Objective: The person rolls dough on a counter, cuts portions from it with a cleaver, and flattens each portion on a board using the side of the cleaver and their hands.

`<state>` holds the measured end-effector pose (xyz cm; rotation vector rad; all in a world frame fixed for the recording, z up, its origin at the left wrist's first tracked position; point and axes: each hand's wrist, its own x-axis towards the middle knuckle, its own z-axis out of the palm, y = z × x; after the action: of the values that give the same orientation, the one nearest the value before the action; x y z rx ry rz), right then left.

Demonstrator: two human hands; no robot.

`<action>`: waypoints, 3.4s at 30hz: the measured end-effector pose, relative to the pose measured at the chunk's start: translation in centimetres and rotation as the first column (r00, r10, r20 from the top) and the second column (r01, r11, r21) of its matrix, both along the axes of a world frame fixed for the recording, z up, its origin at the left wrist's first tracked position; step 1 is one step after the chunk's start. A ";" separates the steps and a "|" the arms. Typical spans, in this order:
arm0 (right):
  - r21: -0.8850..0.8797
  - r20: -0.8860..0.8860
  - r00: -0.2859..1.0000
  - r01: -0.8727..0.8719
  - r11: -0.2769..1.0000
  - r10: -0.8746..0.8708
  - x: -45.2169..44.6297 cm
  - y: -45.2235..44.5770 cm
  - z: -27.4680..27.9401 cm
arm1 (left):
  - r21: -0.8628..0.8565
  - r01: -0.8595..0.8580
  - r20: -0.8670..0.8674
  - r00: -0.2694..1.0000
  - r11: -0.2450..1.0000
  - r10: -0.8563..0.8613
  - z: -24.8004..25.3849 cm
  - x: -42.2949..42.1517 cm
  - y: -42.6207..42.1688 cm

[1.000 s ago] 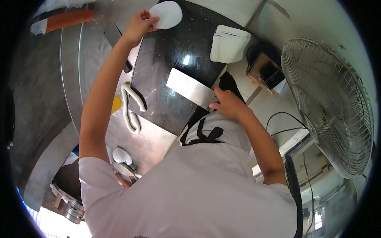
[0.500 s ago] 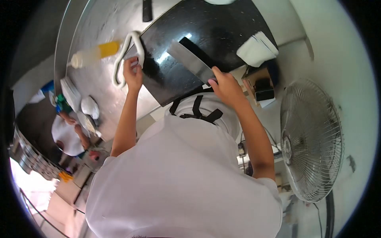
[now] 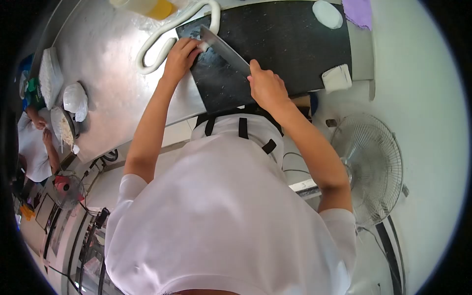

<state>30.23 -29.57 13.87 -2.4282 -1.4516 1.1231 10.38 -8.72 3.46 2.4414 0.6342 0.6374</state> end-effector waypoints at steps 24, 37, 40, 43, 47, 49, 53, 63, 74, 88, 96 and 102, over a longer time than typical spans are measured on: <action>0.227 -0.549 0.030 0.967 -0.114 -0.835 -7.6 -18.0 -1.7 | -0.311 0.701 -0.600 0.379 0.642 -0.704 4.0 16.3 -10.3; 0.271 -0.364 0.048 0.961 -0.056 -0.930 10.7 -20.3 -12.7 | -0.016 0.631 -0.380 0.714 0.776 -0.589 0.8 13.8 -14.3; 0.225 -0.494 -0.135 0.934 -0.276 -0.859 13.2 -19.1 -9.1 | -0.007 0.659 -0.349 0.703 0.752 -0.619 0.8 14.2 -14.1; 0.272 -0.558 -0.110 0.912 -0.306 -0.823 10.9 -19.3 -11.3 | -0.053 0.667 -0.332 0.690 0.743 -0.643 0.9 14.2 -14.2; 0.076 -0.384 -0.075 0.991 -0.112 -0.920 9.9 -18.2 -10.1 | -0.054 0.662 -0.263 0.713 0.748 -0.650 0.5 14.3 -14.4; 0.108 -0.401 -0.079 0.985 -0.133 -0.913 10.3 -17.7 -9.3 | -0.034 0.653 -0.226 0.732 0.756 -0.643 0.4 14.2 -14.5; 0.211 -0.503 -0.118 0.944 -0.255 -0.856 7.9 -17.1 -7.5 | 0.039 0.661 -0.173 0.743 0.749 -0.647 0.4 15.4 -14.3; 0.090 -0.415 -0.164 0.971 -0.220 -0.895 -13.9 -20.1 -7.1 | -0.071 0.508 -0.144 0.847 0.859 -0.513 2.9 14.6 -14.3; -0.026 -0.412 0.579 0.764 0.644 -0.703 -8.9 -11.7 -9.0 | 0.121 0.616 -0.347 0.761 0.779 -0.548 -0.9 10.5 -11.3; 0.297 -0.135 0.545 0.819 0.491 -0.828 -4.6 -10.5 -8.6 | 0.193 0.822 -0.566 0.539 0.536 -0.623 3.4 22.3 -13.0; 0.249 -0.084 0.567 0.808 0.534 -0.819 -11.8 -11.3 -9.9 | 0.144 0.943 -0.566 0.327 0.299 -0.757 -0.3 18.2 -12.5; 0.384 -0.064 0.618 0.740 0.552 -0.784 -4.3 -12.8 -11.4 | 0.212 0.887 -0.640 0.444 0.411 -0.628 4.9 23.2 -14.8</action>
<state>25.93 -42.39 2.50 -2.4060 -0.3835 0.4365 33.56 -23.57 8.32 2.9925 -0.7315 -0.2712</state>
